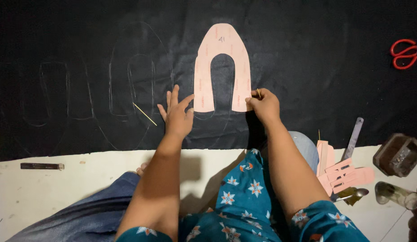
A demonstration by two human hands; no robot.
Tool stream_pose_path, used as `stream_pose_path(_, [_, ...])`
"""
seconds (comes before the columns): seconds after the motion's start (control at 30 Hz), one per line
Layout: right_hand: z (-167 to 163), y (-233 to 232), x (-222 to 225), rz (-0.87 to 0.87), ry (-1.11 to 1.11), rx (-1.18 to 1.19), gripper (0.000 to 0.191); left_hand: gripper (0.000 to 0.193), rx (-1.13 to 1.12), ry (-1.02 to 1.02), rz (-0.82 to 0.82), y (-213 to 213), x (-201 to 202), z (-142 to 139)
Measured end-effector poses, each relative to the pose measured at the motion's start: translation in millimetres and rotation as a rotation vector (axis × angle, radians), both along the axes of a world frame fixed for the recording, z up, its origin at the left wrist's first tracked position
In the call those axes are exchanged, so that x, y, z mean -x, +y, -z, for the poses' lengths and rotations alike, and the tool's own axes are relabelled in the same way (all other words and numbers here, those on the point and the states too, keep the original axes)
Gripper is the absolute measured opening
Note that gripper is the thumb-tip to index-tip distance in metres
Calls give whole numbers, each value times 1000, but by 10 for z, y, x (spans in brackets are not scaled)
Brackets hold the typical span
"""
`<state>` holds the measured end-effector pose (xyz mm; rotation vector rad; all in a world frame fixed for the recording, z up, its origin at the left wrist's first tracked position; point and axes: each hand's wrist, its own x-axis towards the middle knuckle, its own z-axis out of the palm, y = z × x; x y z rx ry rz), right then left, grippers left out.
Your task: The person places a U-shaped paper pattern on a black fabric and uses a chalk-like tool to trace its outline. They then use scissors to trim a small piece of the pattern and continue tracing additional outlines on the fabric.
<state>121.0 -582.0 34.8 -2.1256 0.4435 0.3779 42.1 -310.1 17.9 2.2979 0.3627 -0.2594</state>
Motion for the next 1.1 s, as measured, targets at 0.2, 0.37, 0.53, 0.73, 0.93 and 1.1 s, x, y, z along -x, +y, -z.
stream_pose_path(0.2, [-36, 10, 9, -4, 3, 11, 22, 55, -18, 28, 14, 15, -7, -5])
stream_pose_path(0.37, [31, -22, 1, -39, -30, 14, 23, 67, -35, 57, 25, 38, -12, -19])
stream_pose_path(0.53, [55, -42, 10, -47, -30, 43, 23, 68, -30, 62, 20, 31, -20, -46])
stream_pose_path(0.73, [49, -49, -2, -74, -28, 82, 23, 67, -29, 84, 25, 30, -27, -59])
stream_pose_path(0.93, [2, -9, -2, -63, -9, 83, 22, 59, -41, 59, 29, 24, -26, -67])
stream_pose_path(1.1, [-75, 24, 9, -45, 30, 124, 22, 48, -51, 41, 0, -15, -15, -100])
